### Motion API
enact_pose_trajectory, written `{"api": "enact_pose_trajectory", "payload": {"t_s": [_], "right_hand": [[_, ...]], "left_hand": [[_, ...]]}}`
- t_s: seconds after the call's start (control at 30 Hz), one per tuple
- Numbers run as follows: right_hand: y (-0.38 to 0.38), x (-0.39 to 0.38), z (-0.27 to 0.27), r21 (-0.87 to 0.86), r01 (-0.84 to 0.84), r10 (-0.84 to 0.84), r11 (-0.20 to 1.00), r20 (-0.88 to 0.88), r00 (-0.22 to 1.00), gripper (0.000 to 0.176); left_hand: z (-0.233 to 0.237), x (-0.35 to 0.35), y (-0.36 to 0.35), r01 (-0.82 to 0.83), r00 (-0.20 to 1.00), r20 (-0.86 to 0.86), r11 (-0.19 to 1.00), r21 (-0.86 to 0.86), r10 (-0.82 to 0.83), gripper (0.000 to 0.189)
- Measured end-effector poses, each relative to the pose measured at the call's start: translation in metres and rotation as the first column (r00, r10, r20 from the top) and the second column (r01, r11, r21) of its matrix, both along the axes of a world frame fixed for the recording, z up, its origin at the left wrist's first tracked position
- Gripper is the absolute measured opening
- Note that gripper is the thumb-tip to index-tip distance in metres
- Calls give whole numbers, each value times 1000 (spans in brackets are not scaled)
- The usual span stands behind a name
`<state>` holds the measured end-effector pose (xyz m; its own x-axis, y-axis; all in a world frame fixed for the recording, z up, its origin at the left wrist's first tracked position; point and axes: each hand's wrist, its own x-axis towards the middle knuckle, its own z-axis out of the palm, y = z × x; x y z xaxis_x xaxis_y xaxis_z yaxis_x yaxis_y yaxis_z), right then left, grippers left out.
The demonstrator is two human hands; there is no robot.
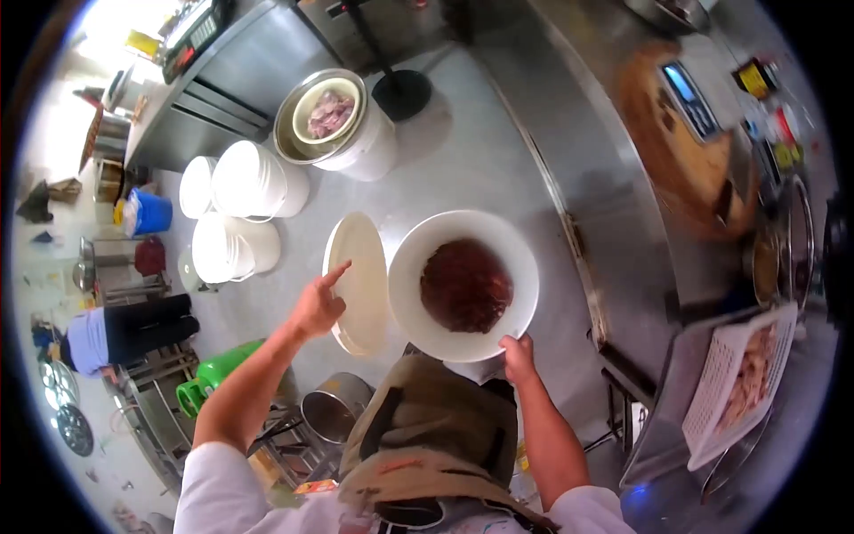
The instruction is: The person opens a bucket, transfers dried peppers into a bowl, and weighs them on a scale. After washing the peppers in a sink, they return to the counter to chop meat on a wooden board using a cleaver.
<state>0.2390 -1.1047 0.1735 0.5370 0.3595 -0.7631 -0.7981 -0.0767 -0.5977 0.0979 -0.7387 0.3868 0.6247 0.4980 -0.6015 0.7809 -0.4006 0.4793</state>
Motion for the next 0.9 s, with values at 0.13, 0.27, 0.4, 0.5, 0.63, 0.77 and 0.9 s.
{"api": "enact_pose_trajectory", "payload": {"t_s": [0.13, 0.27, 0.4, 0.5, 0.63, 0.77, 0.9], "right_hand": [[67, 20, -70, -293, -77, 70, 953, -35, 997, 38], [88, 37, -153, -213, -42, 50, 976, 32, 998, 33], [90, 61, -193, -59, -17, 14, 998, -50, 999, 37], [71, 70, -202, 70, -321, 305, 944, 180, 935, 38], [41, 91, -193, 217, 134, 2, 967, -534, 846, 43], [57, 127, -158, -249, 96, -125, 964, -104, 987, 58], [110, 172, -178, -427, -215, 399, 878, 407, 822, 57]], "left_hand": [[-37, 31, -20, 40, 986, 150, 982, 187, -69, 80], [-137, 60, -44, 361, 837, 290, 867, 344, -464, 75], [-223, 85, -80, 493, 658, 333, 721, 487, -675, 55], [-272, 106, -107, 439, 663, 405, 765, 470, -629, 53], [-310, 120, -140, 353, 712, 430, 813, 464, -555, 46], [-330, 137, -168, 357, 787, 299, 794, 493, -539, 38], [-344, 147, -161, 208, 827, 486, 956, 205, -284, 43]]}}
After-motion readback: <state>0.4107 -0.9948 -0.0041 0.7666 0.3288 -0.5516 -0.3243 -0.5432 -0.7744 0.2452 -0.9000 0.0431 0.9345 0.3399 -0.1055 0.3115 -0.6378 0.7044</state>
